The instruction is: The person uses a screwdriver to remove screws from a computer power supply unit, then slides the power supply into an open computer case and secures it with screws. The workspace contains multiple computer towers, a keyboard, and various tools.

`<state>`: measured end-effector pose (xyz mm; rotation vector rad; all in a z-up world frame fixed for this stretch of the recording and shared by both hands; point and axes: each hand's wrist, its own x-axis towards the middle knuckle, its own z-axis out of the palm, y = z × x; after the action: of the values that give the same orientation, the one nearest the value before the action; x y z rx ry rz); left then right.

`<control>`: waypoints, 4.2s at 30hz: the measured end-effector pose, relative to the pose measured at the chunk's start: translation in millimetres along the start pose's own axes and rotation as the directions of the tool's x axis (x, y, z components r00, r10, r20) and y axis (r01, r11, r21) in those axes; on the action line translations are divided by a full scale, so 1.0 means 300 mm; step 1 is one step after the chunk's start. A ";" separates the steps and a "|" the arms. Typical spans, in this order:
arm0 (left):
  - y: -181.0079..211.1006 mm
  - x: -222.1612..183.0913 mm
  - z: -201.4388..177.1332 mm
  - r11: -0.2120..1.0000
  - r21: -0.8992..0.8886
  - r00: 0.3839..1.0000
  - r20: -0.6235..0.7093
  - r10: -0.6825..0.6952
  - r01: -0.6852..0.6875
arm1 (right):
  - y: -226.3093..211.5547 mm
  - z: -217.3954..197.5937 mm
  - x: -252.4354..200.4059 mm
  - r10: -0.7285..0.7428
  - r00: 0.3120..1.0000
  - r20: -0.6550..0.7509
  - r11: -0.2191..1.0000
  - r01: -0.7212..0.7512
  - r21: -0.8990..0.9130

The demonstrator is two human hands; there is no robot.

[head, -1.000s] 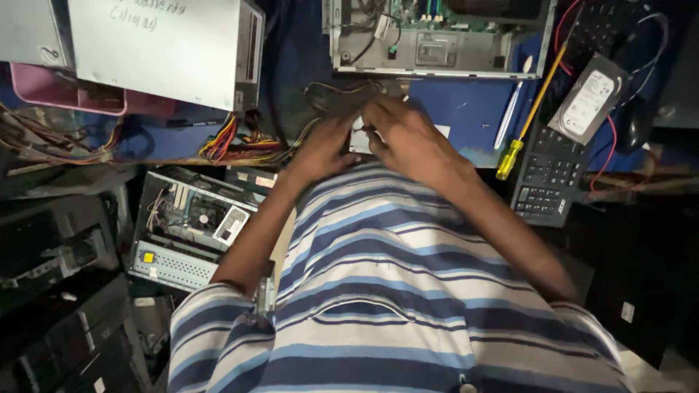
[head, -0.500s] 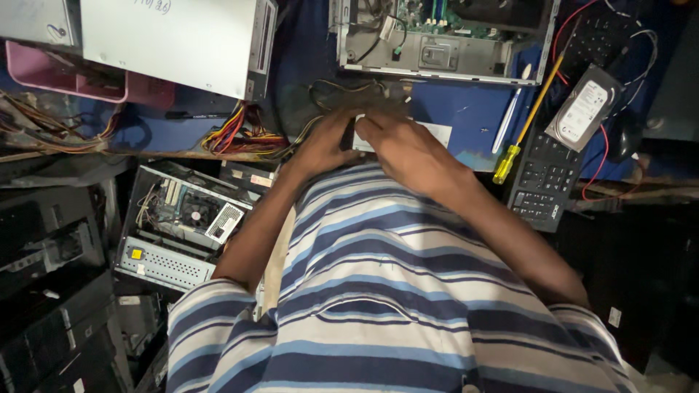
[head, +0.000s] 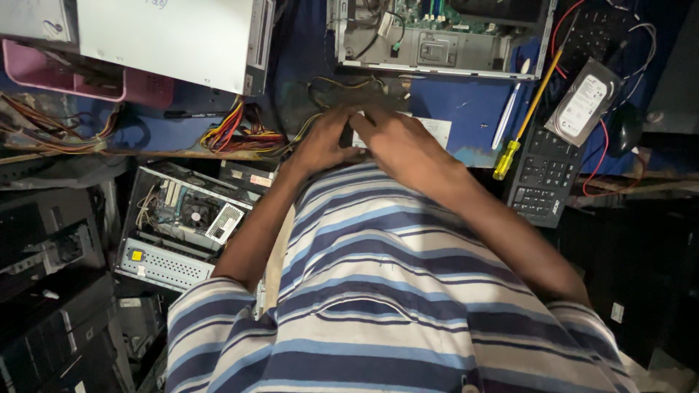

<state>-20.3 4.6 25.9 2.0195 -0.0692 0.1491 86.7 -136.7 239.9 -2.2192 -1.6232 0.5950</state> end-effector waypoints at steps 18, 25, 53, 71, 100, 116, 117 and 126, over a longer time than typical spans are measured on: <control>-0.004 0.008 -0.001 0.999 0.020 0.999 -0.004 0.044 -0.044 | 0.040 0.026 0.001 -0.160 0.980 -0.119 0.987 0.156 -0.042; -0.024 0.003 0.014 1.000 0.018 1.000 -0.006 0.019 -0.019 | 0.025 -0.011 0.019 0.182 0.978 0.104 0.974 -0.164 -0.157; -0.062 -0.015 0.034 0.997 0.072 1.000 0.002 0.014 -0.014 | 0.036 0.012 0.014 0.114 0.981 0.155 0.982 -0.088 -0.165; -0.025 -0.004 0.026 0.992 0.109 0.998 0.002 -0.067 0.067 | 0.006 -0.045 0.012 0.183 0.963 0.196 0.983 -0.184 -0.014; -0.022 0.015 0.024 0.997 0.073 1.000 -0.005 -0.004 0.005 | 0.038 0.097 -0.020 0.103 0.990 -0.094 0.982 -0.116 -0.146; 0.109 0.125 0.160 0.813 0.581 0.960 0.251 -0.123 -0.048 | 0.233 0.118 -0.647 0.876 0.406 -0.259 -0.041 0.600 0.799; 0.102 0.138 0.171 0.811 0.583 0.957 0.259 -0.130 -0.048 | 0.223 0.160 -0.658 0.883 0.411 -0.226 -0.029 0.528 0.849; 0.151 0.173 -0.014 0.945 0.184 0.813 0.481 -0.326 0.270 | 0.302 0.401 -0.682 0.892 0.369 -0.262 0.203 0.191 0.960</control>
<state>25.4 -10.7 75.1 2.1007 -0.0744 -0.5998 45.2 -357.0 120.4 -1.4111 0.1627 0.2590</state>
